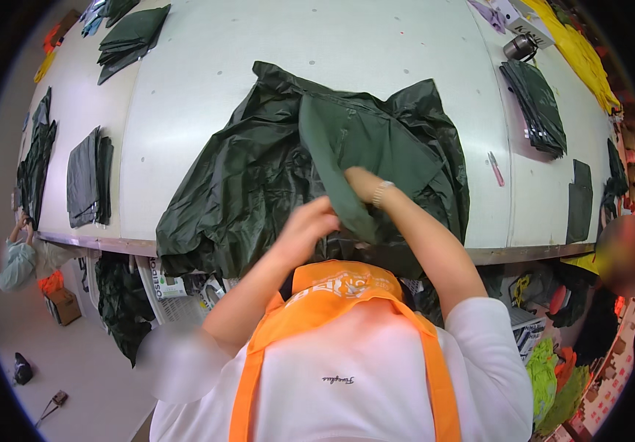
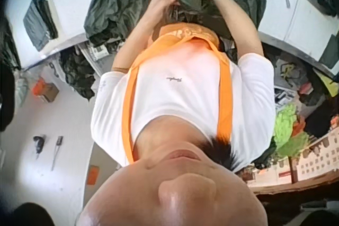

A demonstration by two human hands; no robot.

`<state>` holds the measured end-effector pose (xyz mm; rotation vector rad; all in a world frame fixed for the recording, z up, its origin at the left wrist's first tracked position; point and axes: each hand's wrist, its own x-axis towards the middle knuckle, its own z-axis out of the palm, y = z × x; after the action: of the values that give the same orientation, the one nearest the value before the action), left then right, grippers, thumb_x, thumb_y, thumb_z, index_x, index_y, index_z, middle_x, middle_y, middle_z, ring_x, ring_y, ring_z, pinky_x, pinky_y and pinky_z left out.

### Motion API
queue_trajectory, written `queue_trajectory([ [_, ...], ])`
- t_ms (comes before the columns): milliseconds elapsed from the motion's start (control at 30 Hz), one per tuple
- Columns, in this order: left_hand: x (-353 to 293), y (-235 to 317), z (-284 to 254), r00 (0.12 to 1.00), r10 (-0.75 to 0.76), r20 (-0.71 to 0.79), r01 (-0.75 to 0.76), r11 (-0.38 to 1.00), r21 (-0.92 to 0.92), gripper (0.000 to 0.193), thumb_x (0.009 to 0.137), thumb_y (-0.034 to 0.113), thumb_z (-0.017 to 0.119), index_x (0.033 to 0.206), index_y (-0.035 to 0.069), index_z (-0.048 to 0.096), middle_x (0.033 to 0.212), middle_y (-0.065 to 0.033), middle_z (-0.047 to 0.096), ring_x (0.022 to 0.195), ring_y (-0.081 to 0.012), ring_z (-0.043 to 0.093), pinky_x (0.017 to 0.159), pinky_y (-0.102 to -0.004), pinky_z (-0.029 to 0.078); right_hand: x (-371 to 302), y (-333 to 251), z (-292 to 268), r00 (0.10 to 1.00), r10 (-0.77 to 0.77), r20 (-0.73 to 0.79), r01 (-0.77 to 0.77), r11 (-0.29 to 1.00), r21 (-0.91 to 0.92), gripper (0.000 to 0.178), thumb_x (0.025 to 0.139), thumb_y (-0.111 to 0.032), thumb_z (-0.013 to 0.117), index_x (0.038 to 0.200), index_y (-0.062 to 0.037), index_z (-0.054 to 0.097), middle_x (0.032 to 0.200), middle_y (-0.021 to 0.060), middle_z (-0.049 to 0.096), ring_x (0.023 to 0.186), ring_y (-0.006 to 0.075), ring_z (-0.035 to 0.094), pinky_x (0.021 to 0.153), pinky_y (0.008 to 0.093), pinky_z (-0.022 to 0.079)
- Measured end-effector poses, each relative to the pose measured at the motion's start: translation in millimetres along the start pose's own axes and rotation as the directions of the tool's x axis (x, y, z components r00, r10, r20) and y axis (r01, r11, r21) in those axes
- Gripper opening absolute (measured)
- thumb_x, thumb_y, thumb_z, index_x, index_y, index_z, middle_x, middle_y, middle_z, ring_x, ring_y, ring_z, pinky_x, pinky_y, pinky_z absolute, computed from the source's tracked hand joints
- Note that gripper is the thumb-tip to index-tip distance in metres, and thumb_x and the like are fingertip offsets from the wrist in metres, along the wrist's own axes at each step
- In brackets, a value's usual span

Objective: The person folds a dark green jacket on a white table. They smooth the fabric, fold the sleeves and body, and place the folded jacket into a plastic bag. The person then retrieves another jacket from a basket and begins folding it.

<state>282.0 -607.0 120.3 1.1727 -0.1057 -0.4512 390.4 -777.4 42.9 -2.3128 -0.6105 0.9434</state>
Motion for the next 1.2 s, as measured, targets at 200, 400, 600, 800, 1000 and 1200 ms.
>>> queue_trajectory([
  [200,10.1,-23.9,-27.2,0.840,0.215,-0.498,0.082,0.857,0.508,0.084,0.078,-0.008,0.062,0.144,0.009,0.015,0.139,-0.0130,0.035,0.083,-0.0135,0.060,0.062,-0.0206,0.049,-129.1,47.8,15.1,0.769,-0.013,-0.639,0.039,0.999,0.028,0.033,0.074,0.006,0.054,0.105,-0.0062,0.058,0.113,0.0120,0.056,0.078,0.0311,0.063,0.069,0.0359,0.051],
  [400,83.0,-61.6,-14.3,0.741,0.471,-0.478,-0.252,0.856,0.452,0.041,0.088,-0.002,0.056,0.127,0.000,0.044,0.109,-0.0076,0.060,0.082,-0.0102,0.061,0.069,-0.0235,0.049,-113.6,55.8,63.8,0.692,0.056,-0.720,0.055,0.990,0.129,0.043,0.075,0.010,0.050,0.113,-0.0085,0.060,0.122,0.0099,0.055,0.077,0.0284,0.064,0.067,0.0348,0.052],
  [600,64.9,-33.1,-21.2,0.900,0.253,-0.354,0.037,0.767,0.641,0.062,0.079,0.009,0.070,0.132,0.000,0.039,0.114,-0.0140,0.060,0.097,-0.0180,0.061,0.083,-0.0265,0.048,-124.7,52.5,38.9,0.659,0.422,-0.623,0.085,0.781,0.618,0.034,0.078,0.012,0.050,0.104,-0.0034,0.064,0.103,0.0113,0.065,0.069,0.0207,0.066,0.058,0.0284,0.053],
  [800,88.1,-49.4,14.1,0.705,0.556,-0.439,-0.452,0.830,0.325,0.063,0.085,0.002,0.058,0.141,0.008,0.030,0.134,-0.0089,0.044,0.121,-0.0196,0.044,0.100,-0.0319,0.039,-109.1,37.9,40.6,0.583,-0.066,-0.810,0.249,0.963,0.100,0.032,0.075,0.012,0.050,0.099,-0.0026,0.064,0.101,0.0133,0.062,0.093,0.0287,0.062,0.077,0.0299,0.050],
  [1000,86.9,-24.7,-9.1,0.609,0.495,-0.620,-0.432,0.862,0.265,0.036,0.090,0.003,0.051,0.125,0.007,0.045,0.117,-0.0066,0.053,0.106,-0.0162,0.053,0.091,-0.0298,0.045,-118.1,31.9,26.5,0.582,-0.160,-0.797,0.227,0.974,-0.030,0.028,0.072,0.007,0.059,0.097,-0.0041,0.064,0.105,0.0108,0.061,0.097,0.0292,0.059,0.082,0.0358,0.049],
  [1200,42.1,21.2,-70.9,0.516,0.520,-0.681,-0.418,0.846,0.329,0.020,0.091,0.000,0.050,0.110,0.001,0.058,0.098,-0.0042,0.059,0.087,-0.0105,0.057,0.072,-0.0225,0.048,-138.5,48.3,-22.2,0.514,-0.145,-0.845,0.238,0.971,-0.022,0.008,0.081,-0.003,0.067,0.084,0.0004,0.061,0.079,0.0125,0.061,0.073,0.0287,0.061,0.066,0.0319,0.048],
])
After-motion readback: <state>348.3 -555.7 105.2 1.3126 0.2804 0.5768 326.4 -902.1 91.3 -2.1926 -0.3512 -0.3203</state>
